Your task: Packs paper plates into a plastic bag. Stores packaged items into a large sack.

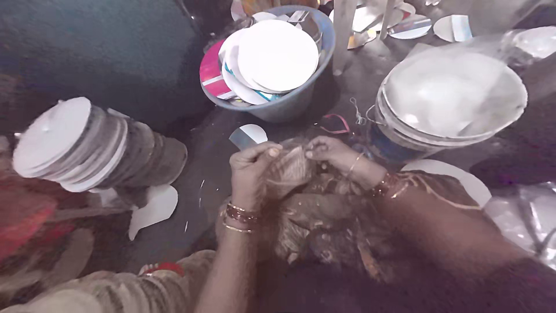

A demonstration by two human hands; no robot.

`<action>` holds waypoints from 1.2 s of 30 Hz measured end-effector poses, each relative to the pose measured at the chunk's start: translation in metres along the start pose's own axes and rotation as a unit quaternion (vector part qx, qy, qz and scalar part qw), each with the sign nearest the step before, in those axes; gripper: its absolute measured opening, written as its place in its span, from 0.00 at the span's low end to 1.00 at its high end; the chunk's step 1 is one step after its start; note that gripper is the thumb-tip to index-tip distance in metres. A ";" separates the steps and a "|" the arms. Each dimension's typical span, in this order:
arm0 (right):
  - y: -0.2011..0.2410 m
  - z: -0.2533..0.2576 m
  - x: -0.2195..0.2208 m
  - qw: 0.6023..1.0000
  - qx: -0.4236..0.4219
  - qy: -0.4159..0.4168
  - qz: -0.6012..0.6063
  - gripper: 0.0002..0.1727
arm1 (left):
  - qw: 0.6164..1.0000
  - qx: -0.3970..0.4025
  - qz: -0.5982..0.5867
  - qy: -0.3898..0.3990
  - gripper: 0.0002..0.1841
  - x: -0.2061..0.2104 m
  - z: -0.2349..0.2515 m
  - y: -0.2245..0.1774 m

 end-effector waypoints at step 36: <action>0.035 -0.029 -0.051 0.963 -0.232 -0.121 -0.064 0.14 | 0.921 0.034 0.370 0.121 0.09 0.005 -0.014 0.070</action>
Point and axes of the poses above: each hand's wrist, its own z-axis towards the middle knuckle, its own x-axis out of the palm, y = z × x, the point moved 6 cm from there along z, towards the middle knuckle, and after that the axes turned 11 degrees about x, right-handed, at the moved point
